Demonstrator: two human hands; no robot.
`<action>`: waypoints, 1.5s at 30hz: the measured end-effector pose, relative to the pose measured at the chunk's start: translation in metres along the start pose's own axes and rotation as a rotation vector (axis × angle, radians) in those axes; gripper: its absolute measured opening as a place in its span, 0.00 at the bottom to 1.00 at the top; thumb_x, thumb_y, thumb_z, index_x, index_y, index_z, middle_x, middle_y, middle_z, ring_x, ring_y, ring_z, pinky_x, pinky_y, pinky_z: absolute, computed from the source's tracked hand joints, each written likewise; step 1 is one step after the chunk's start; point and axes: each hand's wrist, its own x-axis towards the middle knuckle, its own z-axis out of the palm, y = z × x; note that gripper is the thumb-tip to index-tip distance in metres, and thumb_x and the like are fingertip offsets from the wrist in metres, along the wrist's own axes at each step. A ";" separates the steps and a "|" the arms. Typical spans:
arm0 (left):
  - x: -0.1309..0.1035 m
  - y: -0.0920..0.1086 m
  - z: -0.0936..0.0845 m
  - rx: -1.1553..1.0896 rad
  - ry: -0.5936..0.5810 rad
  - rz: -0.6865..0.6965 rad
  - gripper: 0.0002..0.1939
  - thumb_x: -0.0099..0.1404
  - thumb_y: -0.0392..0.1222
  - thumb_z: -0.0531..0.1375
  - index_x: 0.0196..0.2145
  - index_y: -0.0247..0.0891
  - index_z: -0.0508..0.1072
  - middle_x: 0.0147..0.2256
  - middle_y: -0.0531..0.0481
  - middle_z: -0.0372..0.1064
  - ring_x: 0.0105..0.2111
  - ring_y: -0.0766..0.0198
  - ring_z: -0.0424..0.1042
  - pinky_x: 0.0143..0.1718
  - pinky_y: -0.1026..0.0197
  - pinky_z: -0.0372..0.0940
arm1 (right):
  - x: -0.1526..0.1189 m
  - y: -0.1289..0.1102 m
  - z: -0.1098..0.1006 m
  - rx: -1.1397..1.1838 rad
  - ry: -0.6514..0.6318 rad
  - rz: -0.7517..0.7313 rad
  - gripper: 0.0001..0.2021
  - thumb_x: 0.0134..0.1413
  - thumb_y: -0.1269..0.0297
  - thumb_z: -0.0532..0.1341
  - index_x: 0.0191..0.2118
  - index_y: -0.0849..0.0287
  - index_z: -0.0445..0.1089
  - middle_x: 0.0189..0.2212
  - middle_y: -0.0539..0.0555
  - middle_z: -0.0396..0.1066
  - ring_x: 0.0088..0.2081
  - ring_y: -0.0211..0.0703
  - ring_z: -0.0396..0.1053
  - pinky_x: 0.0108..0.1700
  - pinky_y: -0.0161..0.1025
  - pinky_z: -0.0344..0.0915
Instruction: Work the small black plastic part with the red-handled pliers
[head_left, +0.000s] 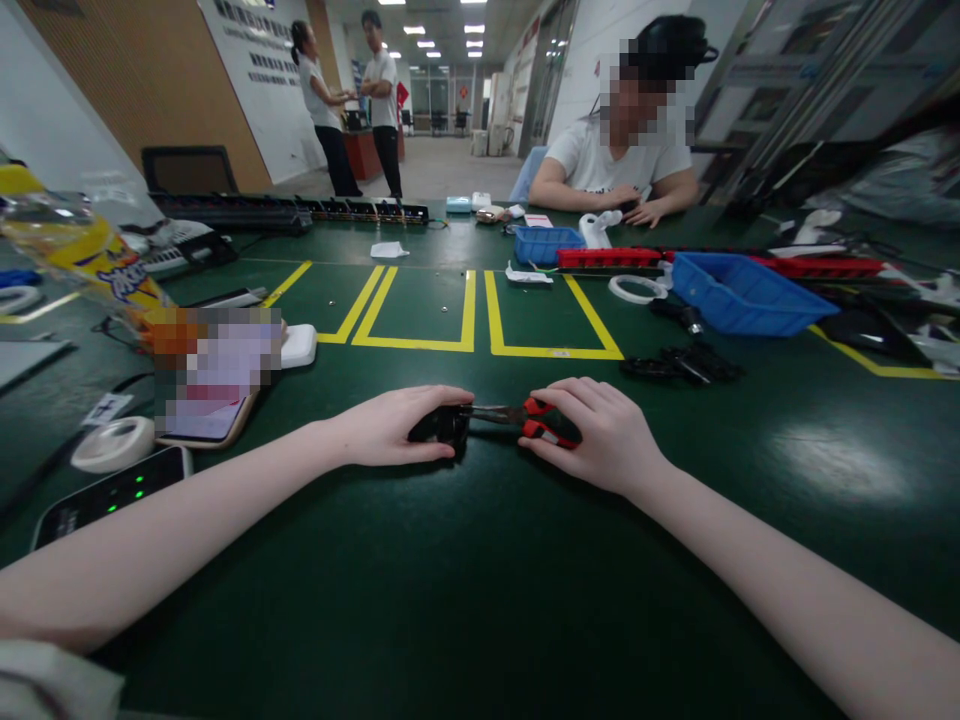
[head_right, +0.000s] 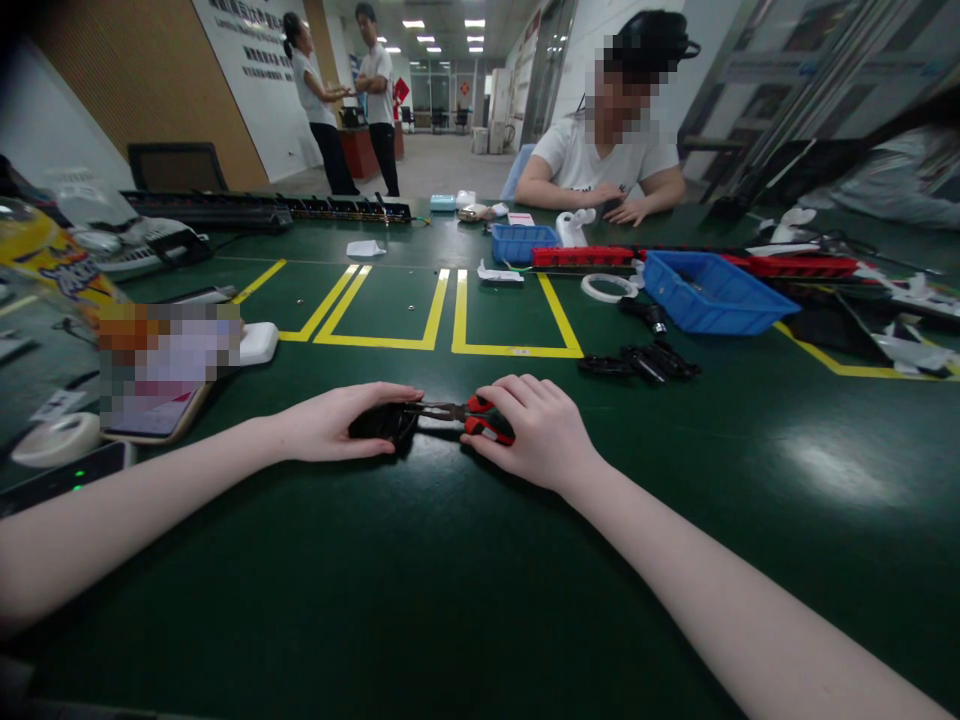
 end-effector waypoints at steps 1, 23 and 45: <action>0.000 0.000 0.000 -0.003 0.002 -0.001 0.33 0.66 0.47 0.62 0.64 0.41 0.55 0.61 0.40 0.61 0.59 0.50 0.65 0.56 0.49 0.65 | 0.000 0.000 0.000 -0.001 0.002 0.003 0.21 0.55 0.51 0.63 0.48 0.62 0.70 0.42 0.61 0.74 0.41 0.52 0.71 0.39 0.46 0.67; 0.000 -0.004 0.001 -0.027 0.018 0.098 0.27 0.66 0.43 0.63 0.60 0.41 0.61 0.63 0.40 0.59 0.63 0.52 0.60 0.61 0.46 0.60 | -0.001 0.001 0.004 0.004 -0.013 -0.028 0.22 0.55 0.51 0.64 0.47 0.64 0.71 0.41 0.61 0.75 0.39 0.51 0.72 0.39 0.46 0.69; 0.000 -0.004 0.001 -0.040 0.023 0.081 0.26 0.66 0.44 0.63 0.59 0.41 0.62 0.62 0.40 0.61 0.61 0.52 0.63 0.60 0.46 0.61 | 0.001 0.000 0.002 0.009 -0.038 -0.012 0.22 0.55 0.50 0.64 0.47 0.64 0.70 0.41 0.61 0.74 0.39 0.51 0.71 0.38 0.46 0.68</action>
